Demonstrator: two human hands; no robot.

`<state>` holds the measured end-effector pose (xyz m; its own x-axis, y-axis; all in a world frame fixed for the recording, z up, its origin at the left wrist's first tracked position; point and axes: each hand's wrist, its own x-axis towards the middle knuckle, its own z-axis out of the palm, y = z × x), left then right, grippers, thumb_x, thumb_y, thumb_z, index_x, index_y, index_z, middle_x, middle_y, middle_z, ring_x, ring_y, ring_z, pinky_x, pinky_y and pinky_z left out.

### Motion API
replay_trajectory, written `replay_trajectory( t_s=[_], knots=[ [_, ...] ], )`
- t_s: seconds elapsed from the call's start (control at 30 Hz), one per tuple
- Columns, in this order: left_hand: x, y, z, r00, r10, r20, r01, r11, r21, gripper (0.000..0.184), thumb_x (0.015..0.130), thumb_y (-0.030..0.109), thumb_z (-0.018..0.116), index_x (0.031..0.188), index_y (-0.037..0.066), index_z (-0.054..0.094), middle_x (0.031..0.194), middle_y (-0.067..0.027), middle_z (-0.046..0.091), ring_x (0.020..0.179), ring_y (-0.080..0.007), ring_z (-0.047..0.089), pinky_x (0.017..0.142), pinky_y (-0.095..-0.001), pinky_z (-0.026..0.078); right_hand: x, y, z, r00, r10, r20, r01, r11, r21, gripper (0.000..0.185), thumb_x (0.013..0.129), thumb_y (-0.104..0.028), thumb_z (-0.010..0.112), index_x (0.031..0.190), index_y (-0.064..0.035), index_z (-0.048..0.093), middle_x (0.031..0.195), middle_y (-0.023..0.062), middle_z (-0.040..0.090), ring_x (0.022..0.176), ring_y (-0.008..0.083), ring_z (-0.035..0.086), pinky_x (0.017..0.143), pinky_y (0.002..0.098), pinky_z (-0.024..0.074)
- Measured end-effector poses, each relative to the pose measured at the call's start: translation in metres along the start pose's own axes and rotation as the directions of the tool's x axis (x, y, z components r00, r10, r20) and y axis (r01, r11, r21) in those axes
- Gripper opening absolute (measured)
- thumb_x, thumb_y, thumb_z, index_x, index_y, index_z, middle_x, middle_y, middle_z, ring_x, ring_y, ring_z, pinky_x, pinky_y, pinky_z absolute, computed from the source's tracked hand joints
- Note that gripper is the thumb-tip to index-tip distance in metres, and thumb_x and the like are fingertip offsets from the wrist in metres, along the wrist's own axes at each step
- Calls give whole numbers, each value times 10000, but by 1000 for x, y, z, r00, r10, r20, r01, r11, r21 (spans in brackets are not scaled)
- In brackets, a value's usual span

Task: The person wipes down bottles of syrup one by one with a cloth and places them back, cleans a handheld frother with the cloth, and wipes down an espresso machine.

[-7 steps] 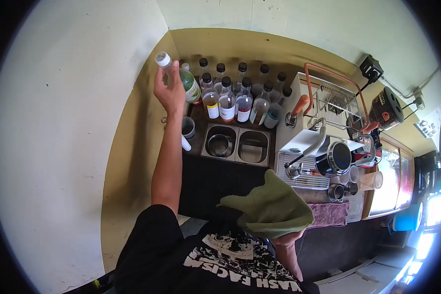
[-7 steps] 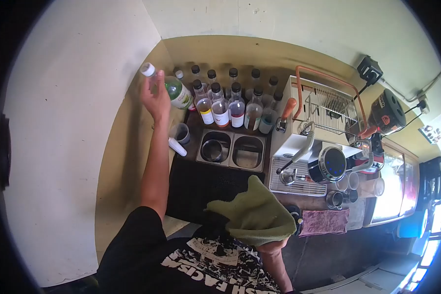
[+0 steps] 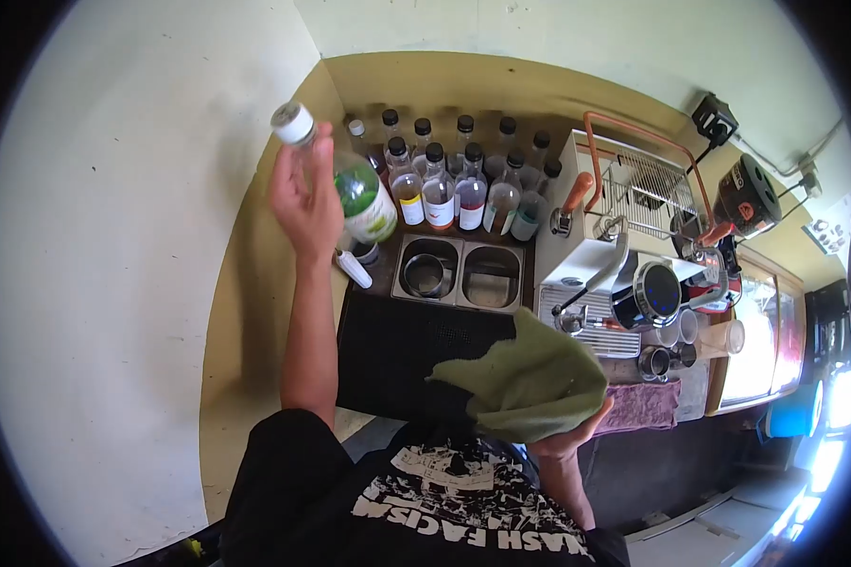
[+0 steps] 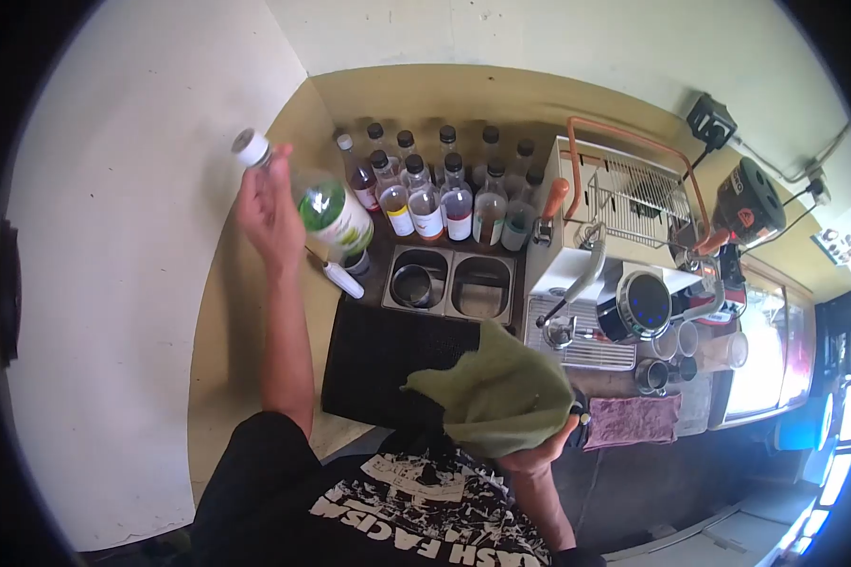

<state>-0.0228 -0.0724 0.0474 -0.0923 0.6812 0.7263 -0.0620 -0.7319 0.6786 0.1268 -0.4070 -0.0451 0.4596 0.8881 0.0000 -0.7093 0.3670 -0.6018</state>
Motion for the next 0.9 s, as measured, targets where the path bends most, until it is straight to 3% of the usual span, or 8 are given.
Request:
replay_trajectory(
  t_s=[0.17,0.47,0.57,0.6,0.67,0.7,0.73,0.9],
  knots=[
    [-57,27,-37,972,-22,235,45,995,-93,341,970,229,497,1146,-62,526,1010,-155,637,1033,-258,598,966,-401,425,1,-5,-28,989,-90,-118,126,929,348,623,952,-532,285,1397,-101,348,1383,148,421,1259,332,437,1047,528,377],
    [-163,60,-74,863,-235,447,314,943,-111,375,934,274,564,1128,-45,534,989,-146,622,1062,-297,587,993,-454,388,-5,-26,-88,999,-28,-32,39,907,419,550,976,-454,316,1372,-75,359,1338,182,440,1214,317,483,994,508,446],
    [-190,75,-70,834,-351,426,430,897,-104,374,923,255,578,1127,-54,526,1023,-165,613,1112,-318,557,986,-458,394,12,2,-14,959,-75,273,15,976,218,537,968,-409,367,1355,-37,361,1320,218,436,1216,321,480,984,496,454],
    [-197,77,-68,850,-322,418,407,904,-132,371,924,253,574,1127,-54,527,1026,-170,612,1116,-327,555,985,-459,396,15,29,-8,937,15,350,23,994,-103,534,930,-351,443,1348,-27,368,1347,226,401,1252,353,425,1019,501,383],
    [-210,79,-62,880,-262,397,358,914,-190,365,926,250,566,1125,-53,528,1032,-178,610,1126,-345,550,982,-462,398,20,82,5,850,193,489,229,702,-675,572,854,-234,595,1334,-7,382,1401,244,331,1325,415,314,1090,511,242],
    [-210,83,-59,884,-284,372,354,925,-136,460,934,369,535,1129,-43,481,970,-199,609,1089,-363,570,952,-470,415,11,107,15,826,14,564,514,392,-763,633,786,-174,688,1320,-9,391,1385,264,335,1288,452,339,1060,504,292],
    [-209,87,-62,880,-287,379,359,924,-134,464,933,373,536,1125,-46,481,966,-201,610,1090,-364,571,951,-469,416,11,119,13,767,-125,629,636,272,-722,720,725,-210,760,1316,-23,394,1380,271,330,1248,476,369,1022,507,340],
    [-199,91,-77,906,-231,354,318,925,-210,464,940,368,526,1122,-55,469,979,-174,569,995,-324,601,944,-491,444,20,134,-4,810,19,586,515,455,-727,929,644,-352,844,1352,-2,354,1330,258,395,1213,425,440,1010,460,391]
  ],
)
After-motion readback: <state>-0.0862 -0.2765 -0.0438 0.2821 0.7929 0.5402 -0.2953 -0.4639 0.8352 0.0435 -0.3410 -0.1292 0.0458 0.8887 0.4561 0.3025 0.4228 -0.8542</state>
